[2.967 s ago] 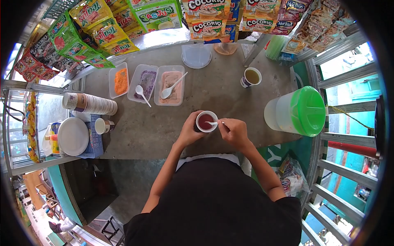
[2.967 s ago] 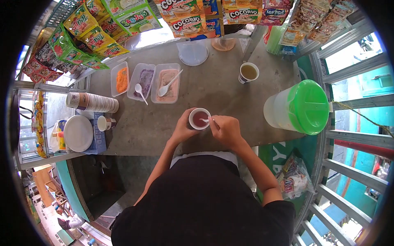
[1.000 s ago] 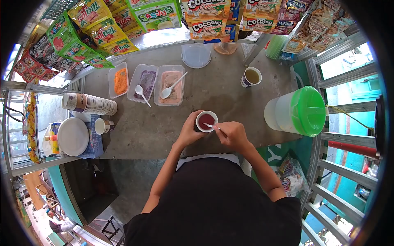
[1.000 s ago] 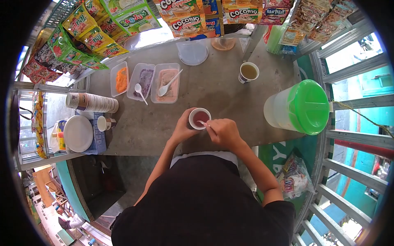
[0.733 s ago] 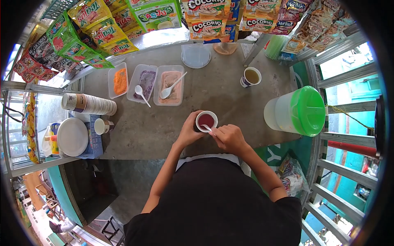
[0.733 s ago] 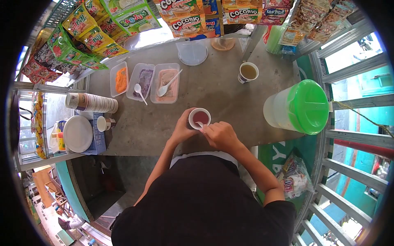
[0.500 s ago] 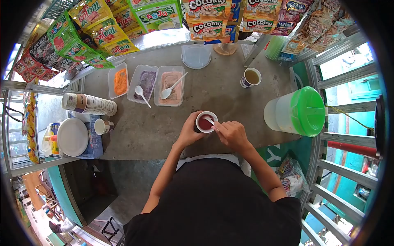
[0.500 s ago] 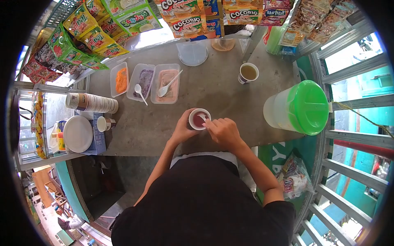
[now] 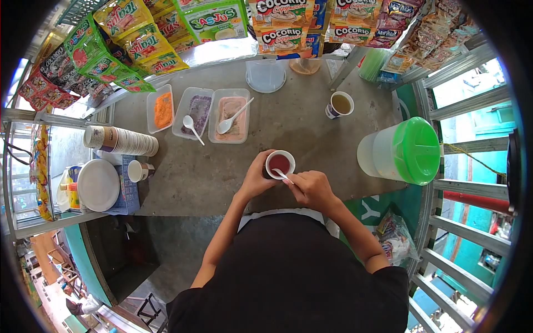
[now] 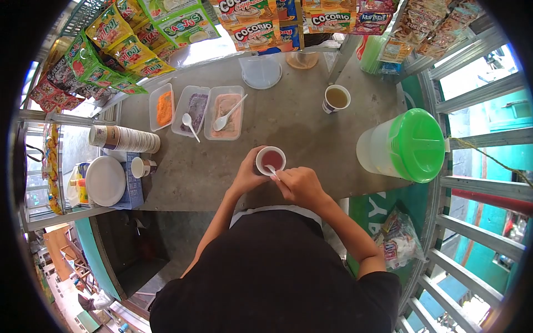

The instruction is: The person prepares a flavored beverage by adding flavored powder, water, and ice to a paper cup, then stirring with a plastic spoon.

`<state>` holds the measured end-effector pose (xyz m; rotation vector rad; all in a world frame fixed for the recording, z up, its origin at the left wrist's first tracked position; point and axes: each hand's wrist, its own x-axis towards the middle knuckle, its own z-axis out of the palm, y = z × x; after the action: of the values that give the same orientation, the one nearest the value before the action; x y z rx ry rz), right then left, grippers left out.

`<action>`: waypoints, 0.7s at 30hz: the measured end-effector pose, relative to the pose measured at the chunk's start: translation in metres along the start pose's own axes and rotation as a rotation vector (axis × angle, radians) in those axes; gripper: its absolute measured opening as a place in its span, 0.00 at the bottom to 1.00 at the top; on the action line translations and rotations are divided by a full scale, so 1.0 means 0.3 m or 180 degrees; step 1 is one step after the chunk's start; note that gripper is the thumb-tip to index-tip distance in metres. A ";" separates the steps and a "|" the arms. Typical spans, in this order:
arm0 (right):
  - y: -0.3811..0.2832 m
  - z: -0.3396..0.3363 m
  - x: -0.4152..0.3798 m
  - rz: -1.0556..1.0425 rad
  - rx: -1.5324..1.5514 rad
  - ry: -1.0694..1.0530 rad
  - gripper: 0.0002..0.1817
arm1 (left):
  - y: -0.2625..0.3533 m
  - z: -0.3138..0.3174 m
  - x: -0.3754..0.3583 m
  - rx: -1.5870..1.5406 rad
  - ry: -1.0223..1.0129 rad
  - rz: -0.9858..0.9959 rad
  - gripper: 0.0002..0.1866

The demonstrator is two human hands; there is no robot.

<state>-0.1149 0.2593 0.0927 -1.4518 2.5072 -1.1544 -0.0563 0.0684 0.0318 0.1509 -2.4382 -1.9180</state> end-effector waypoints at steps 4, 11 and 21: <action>0.012 -0.005 0.007 0.0042 0.0101 0.0003 0.06 | 0.010 -0.002 0.002 0.0010 -0.0014 -0.0075 0.39; 0.029 -0.027 0.032 -0.0071 -0.0472 0.0025 0.04 | 0.006 0.003 0.004 0.0012 0.0038 -0.0056 0.38; 0.007 -0.010 0.007 0.0068 -0.0463 -0.0076 0.05 | 0.008 0.003 0.002 0.0021 0.0027 -0.0108 0.38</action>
<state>-0.1187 0.2600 0.0944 -1.4559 2.6331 -0.9637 -0.0569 0.0697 0.0339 0.2012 -2.4525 -1.9189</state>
